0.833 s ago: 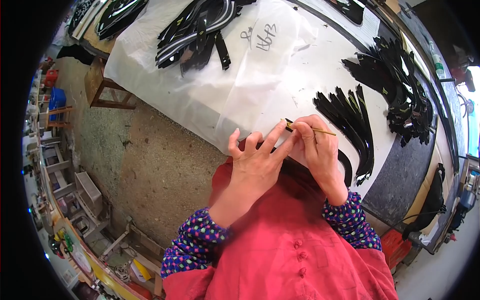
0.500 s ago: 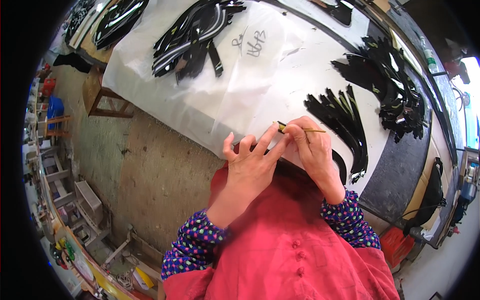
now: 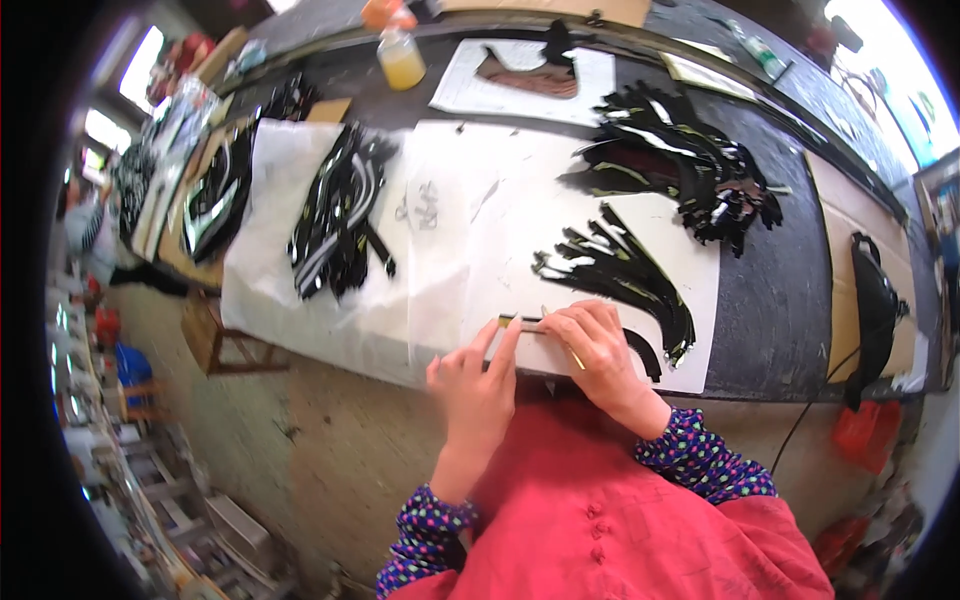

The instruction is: Applying glue to the edges of black shoe upper components using a small wooden applicator stick.

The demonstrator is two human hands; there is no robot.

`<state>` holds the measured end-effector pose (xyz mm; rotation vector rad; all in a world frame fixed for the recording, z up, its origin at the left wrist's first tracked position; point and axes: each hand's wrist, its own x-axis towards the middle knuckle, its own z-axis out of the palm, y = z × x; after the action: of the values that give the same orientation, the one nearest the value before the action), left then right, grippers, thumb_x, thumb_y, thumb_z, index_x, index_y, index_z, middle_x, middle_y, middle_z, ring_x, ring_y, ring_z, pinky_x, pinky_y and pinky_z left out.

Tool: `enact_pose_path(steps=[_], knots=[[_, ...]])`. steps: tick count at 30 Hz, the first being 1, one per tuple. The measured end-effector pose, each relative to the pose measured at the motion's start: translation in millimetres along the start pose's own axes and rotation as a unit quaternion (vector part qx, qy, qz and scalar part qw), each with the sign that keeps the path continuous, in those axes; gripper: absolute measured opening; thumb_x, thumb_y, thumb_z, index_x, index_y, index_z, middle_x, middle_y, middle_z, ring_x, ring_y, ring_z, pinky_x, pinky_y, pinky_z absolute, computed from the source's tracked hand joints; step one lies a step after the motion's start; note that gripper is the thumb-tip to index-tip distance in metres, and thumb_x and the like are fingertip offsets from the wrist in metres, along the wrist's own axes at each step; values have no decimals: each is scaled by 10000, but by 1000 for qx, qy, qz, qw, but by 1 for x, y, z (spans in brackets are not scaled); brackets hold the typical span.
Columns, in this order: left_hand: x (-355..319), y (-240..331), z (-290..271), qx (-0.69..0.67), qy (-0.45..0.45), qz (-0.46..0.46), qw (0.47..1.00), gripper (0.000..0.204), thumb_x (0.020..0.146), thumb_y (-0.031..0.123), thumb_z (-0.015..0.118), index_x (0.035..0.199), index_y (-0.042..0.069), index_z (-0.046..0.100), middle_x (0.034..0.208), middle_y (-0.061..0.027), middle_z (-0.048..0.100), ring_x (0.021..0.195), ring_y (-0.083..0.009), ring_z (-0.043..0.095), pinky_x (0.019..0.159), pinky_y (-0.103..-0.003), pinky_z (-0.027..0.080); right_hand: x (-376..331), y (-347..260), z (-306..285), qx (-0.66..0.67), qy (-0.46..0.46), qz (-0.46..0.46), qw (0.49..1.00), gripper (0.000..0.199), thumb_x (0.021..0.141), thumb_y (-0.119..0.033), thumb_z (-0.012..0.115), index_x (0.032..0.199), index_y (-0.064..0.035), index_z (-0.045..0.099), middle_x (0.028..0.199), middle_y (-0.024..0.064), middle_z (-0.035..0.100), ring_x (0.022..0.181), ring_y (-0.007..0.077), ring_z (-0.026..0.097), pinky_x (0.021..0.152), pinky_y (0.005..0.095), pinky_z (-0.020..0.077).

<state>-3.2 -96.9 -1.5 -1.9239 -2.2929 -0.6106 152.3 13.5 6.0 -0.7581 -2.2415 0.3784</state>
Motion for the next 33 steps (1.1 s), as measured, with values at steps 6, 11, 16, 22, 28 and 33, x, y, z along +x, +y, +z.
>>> enact_pose_path(steps=[6, 11, 16, 22, 28, 33], knots=[[27, 5, -6, -38, 73, 1, 997, 186, 906, 178, 717, 1091, 157, 725, 1227, -31, 598, 1153, -237, 501, 1064, -448, 272, -7, 15, -42, 198, 99, 165, 961, 214, 877, 81, 611, 1059, -31, 622, 966, 104, 629, 798, 246, 636, 731, 366, 532], [67, 47, 20, -170, -68, 125, 975, 269, 793, 159, 791, 1040, 155, 686, 1115, -20, 602, 1112, -235, 532, 994, -417, 304, -62, 83, -138, 59, 199, 348, 914, 179, 921, 79, 584, 1058, -28, 631, 939, 113, 636, 767, 212, 663, 661, 327, 539], [99, 51, 17, -160, -271, 151, 937, 236, 749, 138, 807, 883, 137, 613, 933, 28, 598, 985, -210, 550, 919, -386, 314, -106, 111, -172, -164, 122, 333, 920, 140, 932, -19, 643, 1066, -56, 657, 1002, 110, 667, 899, 291, 661, 786, 384, 508], [163, 86, 15, -144, -272, 234, 922, 316, 720, 187, 824, 964, 139, 629, 1042, -16, 603, 1099, -242, 527, 983, -406, 306, -86, 98, -160, -153, 208, 298, 919, 159, 937, -62, 655, 1094, -36, 654, 1074, 141, 671, 1049, 338, 617, 896, 424, 488], [202, 106, 29, -156, -284, 393, 860, 645, 617, 172, 879, 1180, 160, 565, 1156, -42, 567, 1186, -291, 494, 1083, -484, 267, -59, 64, -113, 100, 168, 279, 940, 195, 894, -7, 693, 1076, -16, 624, 1042, 165, 637, 954, 354, 652, 811, 416, 550], [212, 120, 33, 30, -426, 371, 825, 737, 584, 204, 927, 1208, 137, 539, 1195, -61, 567, 1246, -291, 486, 1098, -586, 270, -70, 72, -89, 78, 189, 240, 949, 198, 893, -25, 693, 1080, -31, 630, 1041, 150, 646, 935, 348, 651, 805, 416, 533]])
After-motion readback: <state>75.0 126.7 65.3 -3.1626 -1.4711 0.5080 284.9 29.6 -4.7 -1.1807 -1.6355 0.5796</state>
